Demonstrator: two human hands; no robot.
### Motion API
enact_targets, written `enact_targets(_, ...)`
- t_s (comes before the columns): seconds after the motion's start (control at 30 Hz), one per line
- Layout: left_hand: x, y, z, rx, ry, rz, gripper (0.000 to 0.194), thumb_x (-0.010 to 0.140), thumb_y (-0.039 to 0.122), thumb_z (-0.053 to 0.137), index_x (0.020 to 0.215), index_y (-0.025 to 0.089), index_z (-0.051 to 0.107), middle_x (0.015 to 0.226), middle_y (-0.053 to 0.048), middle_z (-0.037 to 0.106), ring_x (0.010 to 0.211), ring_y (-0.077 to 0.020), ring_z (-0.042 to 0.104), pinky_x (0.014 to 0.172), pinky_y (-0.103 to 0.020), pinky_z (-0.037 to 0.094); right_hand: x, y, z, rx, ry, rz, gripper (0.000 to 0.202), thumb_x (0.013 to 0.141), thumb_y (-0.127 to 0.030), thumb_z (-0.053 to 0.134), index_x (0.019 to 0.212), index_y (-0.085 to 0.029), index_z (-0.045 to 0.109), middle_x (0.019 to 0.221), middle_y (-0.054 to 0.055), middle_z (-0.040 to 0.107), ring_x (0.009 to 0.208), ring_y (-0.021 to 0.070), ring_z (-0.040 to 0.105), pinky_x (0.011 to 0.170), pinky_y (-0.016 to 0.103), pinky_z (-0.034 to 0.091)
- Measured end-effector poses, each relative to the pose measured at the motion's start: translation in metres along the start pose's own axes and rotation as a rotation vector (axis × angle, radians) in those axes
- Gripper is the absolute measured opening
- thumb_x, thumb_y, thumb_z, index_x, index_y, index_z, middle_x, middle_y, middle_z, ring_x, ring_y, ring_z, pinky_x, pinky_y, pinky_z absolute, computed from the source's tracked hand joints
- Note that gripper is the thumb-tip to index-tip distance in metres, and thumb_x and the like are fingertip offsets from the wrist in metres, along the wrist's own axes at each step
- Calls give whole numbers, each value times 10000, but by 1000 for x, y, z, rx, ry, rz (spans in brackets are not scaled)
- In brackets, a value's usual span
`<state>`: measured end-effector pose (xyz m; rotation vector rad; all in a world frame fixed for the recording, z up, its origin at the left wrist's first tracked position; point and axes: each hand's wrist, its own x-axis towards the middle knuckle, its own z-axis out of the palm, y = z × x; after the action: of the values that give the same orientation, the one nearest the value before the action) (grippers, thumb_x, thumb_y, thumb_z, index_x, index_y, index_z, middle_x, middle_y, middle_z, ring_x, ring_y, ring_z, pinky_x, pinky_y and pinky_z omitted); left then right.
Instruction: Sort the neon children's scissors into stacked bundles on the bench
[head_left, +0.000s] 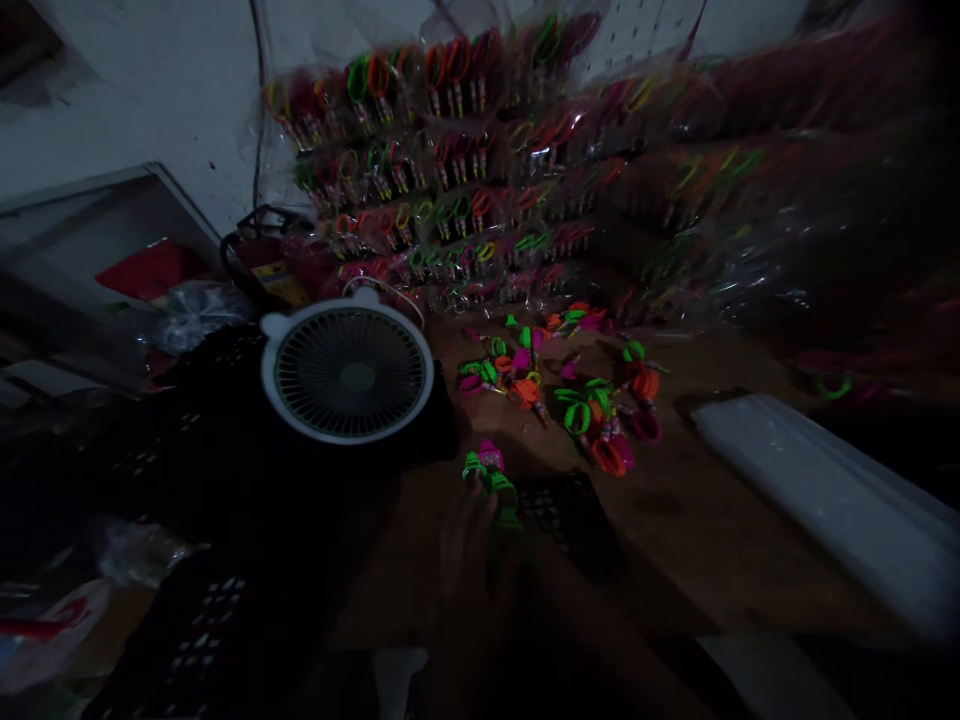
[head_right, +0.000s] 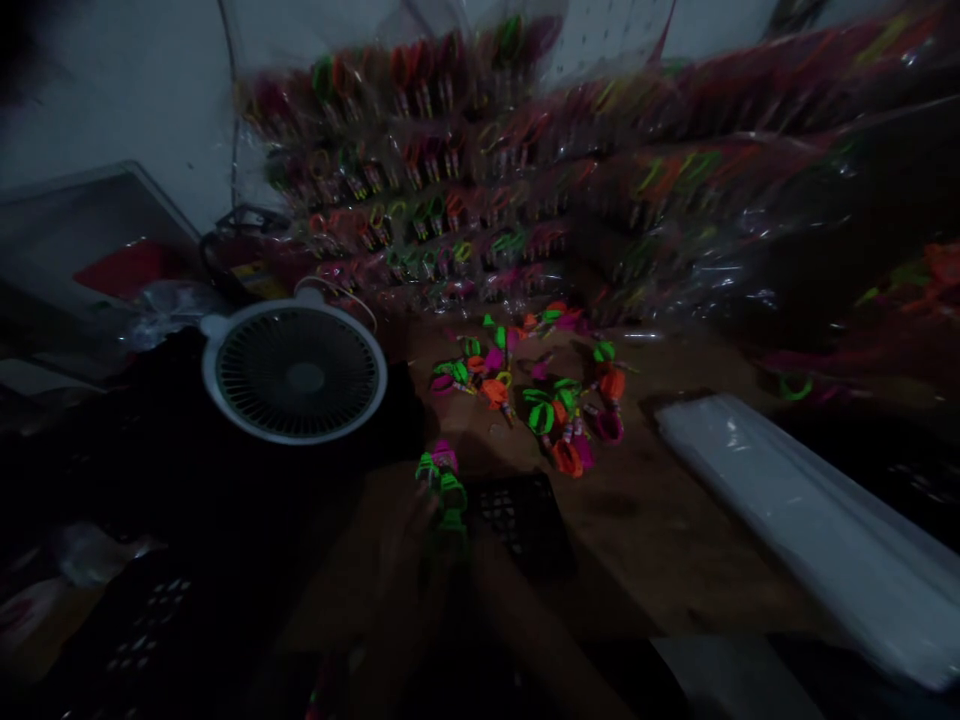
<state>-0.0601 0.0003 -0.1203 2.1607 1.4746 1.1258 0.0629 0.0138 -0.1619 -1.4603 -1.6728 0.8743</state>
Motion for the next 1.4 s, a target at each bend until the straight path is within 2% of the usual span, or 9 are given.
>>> enact_targets(0.2,10,-8,11,102,-11,169,374,860,173,507,1222,264,544,1330,-32,517,1319,-242,343,1029,-438,392,-3,0,-10,-44,-44,-32,256,922,-360,508,1063,-164,590,1082,71,600,903,155,595,803,341,515)
enact_targets(0.37,10,-10,17,243,72,273,311,860,164,522,1163,225,556,1250,-28,577,1278,-231,379,964,-395,441,26,12,-55,-108,-32,-55,220,883,-287,546,1049,-166,626,1014,63,631,887,182,603,798,327,506)
enact_targets(0.47,10,-7,17,213,79,262,312,857,146,525,1159,217,555,1257,-33,569,1285,-228,377,985,-393,427,54,21,-94,-362,168,-3,312,854,-189,515,1149,-166,612,1124,131,603,1047,277,549,895,399,451)
enact_targets(0.57,11,-4,17,170,111,253,279,861,130,512,1122,210,571,1244,-39,577,1293,-227,366,1000,-391,410,74,31,-117,-750,409,193,470,872,-185,477,1340,-170,451,1385,223,374,1239,394,368,934,543,368)
enact_targets(0.7,12,-2,19,133,144,246,270,867,119,499,1110,209,574,1239,-36,580,1280,-215,379,997,-373,404,80,39,-115,-784,193,293,525,887,-215,467,1398,-144,367,1334,273,400,1144,388,479,873,509,418)
enact_targets(0.87,12,-1,20,137,169,253,252,861,125,512,1089,206,585,1211,-48,595,1273,-225,389,996,-381,409,78,42,-100,-423,89,-38,531,830,-288,576,1327,-148,452,1261,168,505,1061,243,563,889,341,456)
enact_targets(0.97,11,-3,20,141,183,268,255,868,130,507,1102,200,582,1215,-54,589,1269,-230,398,990,-391,422,78,46,-102,-408,90,-71,449,819,-207,554,1258,-119,516,1197,164,568,998,219,601,845,294,474)
enact_targets(1.13,12,-5,22,137,190,296,275,861,106,517,1117,193,573,1212,-65,588,1268,-235,400,984,-399,422,82,48,-113,-588,-39,63,277,854,-294,529,1032,-118,647,880,146,689,799,235,656,680,258,471)
enact_targets(1.4,12,-3,21,136,199,303,281,850,88,532,1109,186,582,1213,-66,589,1266,-237,405,976,-389,426,74,44,-140,-784,70,337,344,879,-145,404,1191,-62,522,1032,216,629,898,278,642,713,315,460)
